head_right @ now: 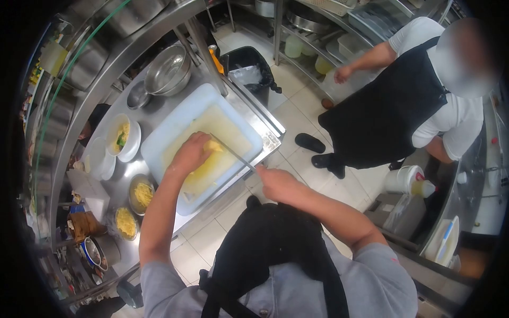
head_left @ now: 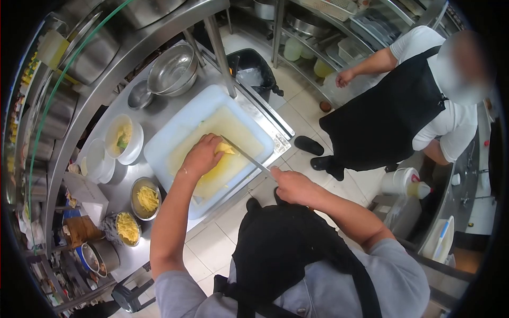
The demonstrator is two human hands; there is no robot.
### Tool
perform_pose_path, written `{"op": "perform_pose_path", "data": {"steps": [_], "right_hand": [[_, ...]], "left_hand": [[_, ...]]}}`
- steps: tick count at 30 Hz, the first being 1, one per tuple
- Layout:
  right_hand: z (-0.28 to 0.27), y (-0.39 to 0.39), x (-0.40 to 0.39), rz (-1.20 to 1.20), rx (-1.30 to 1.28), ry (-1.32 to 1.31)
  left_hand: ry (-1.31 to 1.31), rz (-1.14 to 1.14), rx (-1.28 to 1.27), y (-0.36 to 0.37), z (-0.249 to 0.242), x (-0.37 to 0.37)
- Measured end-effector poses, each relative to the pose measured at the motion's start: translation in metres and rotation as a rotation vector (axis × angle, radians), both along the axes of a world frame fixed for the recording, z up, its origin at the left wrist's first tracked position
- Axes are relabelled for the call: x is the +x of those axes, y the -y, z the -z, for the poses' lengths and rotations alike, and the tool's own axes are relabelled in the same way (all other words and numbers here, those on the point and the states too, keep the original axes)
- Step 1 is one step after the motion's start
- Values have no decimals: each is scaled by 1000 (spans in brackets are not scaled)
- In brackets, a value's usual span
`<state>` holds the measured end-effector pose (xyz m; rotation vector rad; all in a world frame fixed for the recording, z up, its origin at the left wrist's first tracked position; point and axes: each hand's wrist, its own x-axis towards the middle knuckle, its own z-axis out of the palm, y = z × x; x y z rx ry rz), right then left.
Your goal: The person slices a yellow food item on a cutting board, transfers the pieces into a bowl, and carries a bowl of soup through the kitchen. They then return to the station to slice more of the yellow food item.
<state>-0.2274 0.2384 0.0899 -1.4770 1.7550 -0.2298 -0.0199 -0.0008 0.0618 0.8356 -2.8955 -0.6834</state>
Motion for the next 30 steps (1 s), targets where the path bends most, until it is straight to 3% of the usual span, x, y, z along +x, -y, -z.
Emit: {"op": "perform_pose_path", "data": {"steps": [8, 19, 25, 30], "right_hand": [[0, -1, -4, -51, -10, -23], [5, -1, 5, -67, -85, -114], [-17, 10, 16, -55, -31, -197], [1, 10, 19, -41, -91, -232]], "left_hand": [[-150, 96, -116, -5, 16, 6], [-329, -17, -187, -28, 42, 11], [-346, -23, -276, -34, 43, 11], [-344, -49, -265, -39, 45, 9]]}}
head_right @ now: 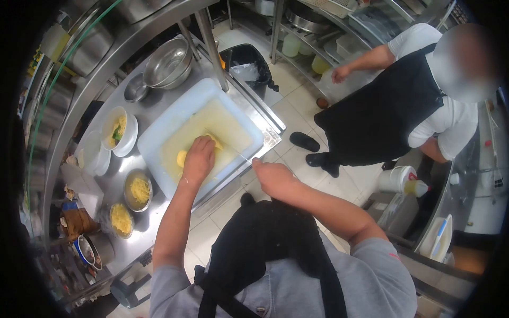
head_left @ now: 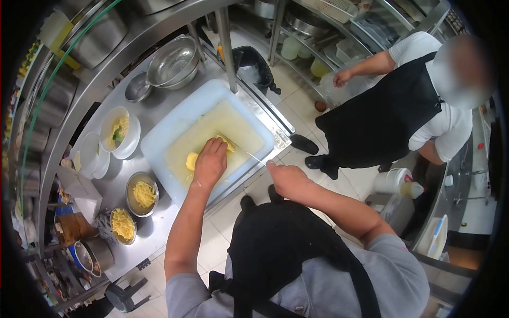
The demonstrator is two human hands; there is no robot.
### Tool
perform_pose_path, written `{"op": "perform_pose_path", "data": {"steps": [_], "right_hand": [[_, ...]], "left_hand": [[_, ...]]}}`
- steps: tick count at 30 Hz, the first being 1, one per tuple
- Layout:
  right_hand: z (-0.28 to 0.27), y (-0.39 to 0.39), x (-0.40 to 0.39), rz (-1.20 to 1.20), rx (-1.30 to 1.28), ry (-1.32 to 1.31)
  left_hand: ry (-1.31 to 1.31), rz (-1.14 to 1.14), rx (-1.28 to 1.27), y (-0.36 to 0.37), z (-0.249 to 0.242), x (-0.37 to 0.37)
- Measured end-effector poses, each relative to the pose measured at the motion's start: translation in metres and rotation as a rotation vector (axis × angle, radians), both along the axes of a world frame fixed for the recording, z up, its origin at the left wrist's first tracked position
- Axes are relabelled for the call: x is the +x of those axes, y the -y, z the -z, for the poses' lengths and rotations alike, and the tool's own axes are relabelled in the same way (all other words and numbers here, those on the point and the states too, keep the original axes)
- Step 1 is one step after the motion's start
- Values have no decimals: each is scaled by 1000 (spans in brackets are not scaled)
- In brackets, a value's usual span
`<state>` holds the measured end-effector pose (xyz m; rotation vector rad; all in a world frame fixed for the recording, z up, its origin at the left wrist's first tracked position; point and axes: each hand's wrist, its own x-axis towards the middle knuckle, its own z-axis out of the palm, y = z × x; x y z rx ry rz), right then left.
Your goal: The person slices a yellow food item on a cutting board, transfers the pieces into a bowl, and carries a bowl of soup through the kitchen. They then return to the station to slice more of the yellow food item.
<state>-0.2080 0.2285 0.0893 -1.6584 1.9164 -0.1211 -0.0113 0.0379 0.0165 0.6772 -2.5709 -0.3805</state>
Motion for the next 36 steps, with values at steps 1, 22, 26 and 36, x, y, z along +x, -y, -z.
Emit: {"op": "perform_pose_path", "data": {"steps": [1, 22, 26, 36], "right_hand": [[-2, 2, 1, -11, 5, -17], [-15, 17, 10, -31, 48, -105], [-26, 18, 10, -62, 65, -121], [-18, 18, 6, -90, 16, -130]], "left_hand": [[1, -10, -6, -1, 1, 1], [23, -56, 18, -7, 13, 3], [21, -62, -13, -10, 13, 4], [-54, -46, -24, -9, 12, 4]]}}
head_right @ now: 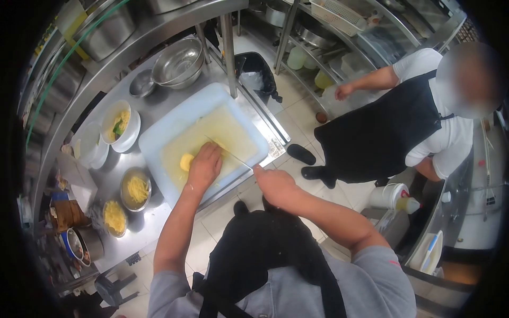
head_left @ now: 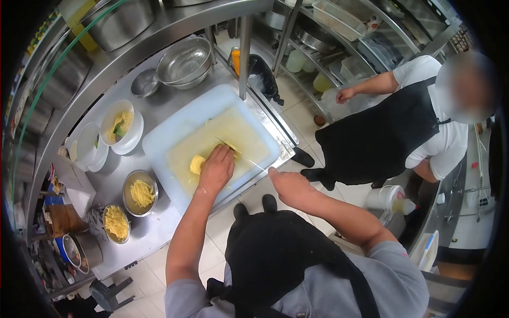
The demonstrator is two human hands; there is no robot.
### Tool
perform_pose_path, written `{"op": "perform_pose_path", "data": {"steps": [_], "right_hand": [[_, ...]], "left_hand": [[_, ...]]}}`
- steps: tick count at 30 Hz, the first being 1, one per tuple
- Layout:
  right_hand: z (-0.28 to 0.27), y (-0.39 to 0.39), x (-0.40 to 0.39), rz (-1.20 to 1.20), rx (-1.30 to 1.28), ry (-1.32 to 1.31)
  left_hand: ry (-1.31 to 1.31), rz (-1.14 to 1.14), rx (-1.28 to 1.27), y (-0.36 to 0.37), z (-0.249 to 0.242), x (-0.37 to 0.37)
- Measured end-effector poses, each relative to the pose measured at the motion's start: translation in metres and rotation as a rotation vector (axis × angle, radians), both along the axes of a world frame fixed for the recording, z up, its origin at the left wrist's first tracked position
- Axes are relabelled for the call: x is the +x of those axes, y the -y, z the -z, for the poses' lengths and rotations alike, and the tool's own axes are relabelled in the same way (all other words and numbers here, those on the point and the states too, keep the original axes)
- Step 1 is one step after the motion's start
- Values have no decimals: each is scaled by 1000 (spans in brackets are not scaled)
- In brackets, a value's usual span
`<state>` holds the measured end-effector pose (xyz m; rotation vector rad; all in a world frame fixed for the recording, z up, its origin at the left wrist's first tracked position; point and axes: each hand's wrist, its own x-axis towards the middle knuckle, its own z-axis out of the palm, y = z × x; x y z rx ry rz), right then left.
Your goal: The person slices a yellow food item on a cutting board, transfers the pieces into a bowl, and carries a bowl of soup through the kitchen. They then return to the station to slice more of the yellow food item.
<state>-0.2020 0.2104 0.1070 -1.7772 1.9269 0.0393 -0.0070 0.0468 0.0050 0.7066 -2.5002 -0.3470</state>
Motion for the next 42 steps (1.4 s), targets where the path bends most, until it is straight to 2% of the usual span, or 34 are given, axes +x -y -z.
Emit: {"op": "perform_pose_path", "data": {"steps": [7, 11, 13, 42], "right_hand": [[-15, 2, -3, -55, 16, 2], [8, 6, -8, -32, -47, 30], [-13, 12, -5, -50, 55, -2], [-1, 14, -12, -73, 37, 19]], "left_hand": [[0, -4, -5, 1, 3, -2], [-12, -35, 51, -1, 0, -2], [-36, -14, 0, -1, -1, -1], [-93, -49, -77, -2, -4, -4]]}}
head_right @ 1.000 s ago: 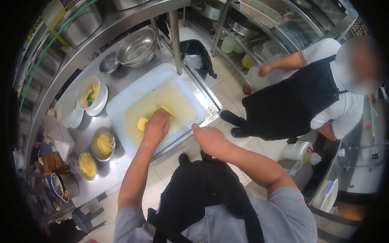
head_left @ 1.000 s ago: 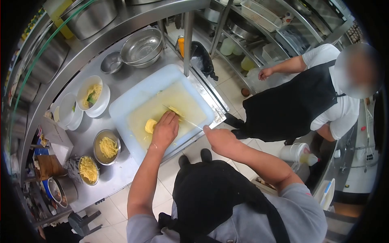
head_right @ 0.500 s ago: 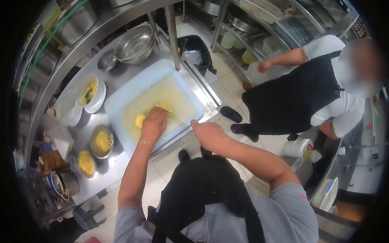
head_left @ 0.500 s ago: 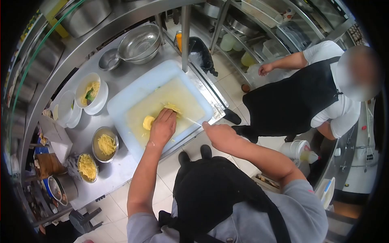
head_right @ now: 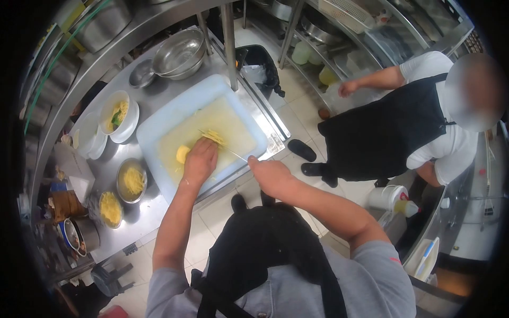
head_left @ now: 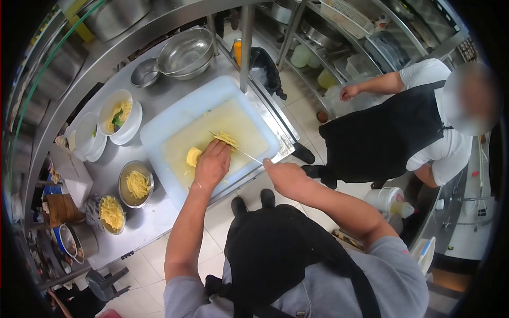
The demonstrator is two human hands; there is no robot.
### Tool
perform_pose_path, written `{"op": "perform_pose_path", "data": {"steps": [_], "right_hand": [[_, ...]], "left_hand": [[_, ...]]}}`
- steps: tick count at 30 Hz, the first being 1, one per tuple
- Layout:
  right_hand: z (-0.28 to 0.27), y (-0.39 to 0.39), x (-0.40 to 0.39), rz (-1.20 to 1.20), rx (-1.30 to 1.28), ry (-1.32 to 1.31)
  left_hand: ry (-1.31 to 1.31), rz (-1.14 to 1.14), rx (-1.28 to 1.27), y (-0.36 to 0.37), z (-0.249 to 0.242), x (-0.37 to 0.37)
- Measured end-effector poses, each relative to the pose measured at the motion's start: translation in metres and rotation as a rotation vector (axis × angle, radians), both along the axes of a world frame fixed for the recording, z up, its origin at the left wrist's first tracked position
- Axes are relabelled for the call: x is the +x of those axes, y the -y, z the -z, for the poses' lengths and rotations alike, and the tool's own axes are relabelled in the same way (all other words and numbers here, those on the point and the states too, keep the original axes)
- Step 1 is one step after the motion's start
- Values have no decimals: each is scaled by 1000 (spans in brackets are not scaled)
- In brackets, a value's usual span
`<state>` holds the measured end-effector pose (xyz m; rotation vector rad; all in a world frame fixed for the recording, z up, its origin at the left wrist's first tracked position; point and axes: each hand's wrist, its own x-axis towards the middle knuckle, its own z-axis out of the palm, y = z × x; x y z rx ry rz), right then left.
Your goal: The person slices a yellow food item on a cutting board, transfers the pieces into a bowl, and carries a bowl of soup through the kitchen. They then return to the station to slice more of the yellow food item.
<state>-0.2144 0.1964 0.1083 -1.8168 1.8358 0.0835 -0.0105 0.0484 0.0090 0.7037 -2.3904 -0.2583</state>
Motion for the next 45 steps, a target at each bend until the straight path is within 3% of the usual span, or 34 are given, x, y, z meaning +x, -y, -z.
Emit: {"op": "perform_pose_path", "data": {"steps": [37, 41, 45], "right_hand": [[1, -8, -12, -54, -60, 99], [26, -12, -12, -52, -103, 95], [7, -10, -8, -59, -9, 49]], "left_hand": [[54, -16, -15, -6, -3, 3], [20, -25, -50, -7, -4, 3], [51, -41, -24, -7, 1, 4]]}}
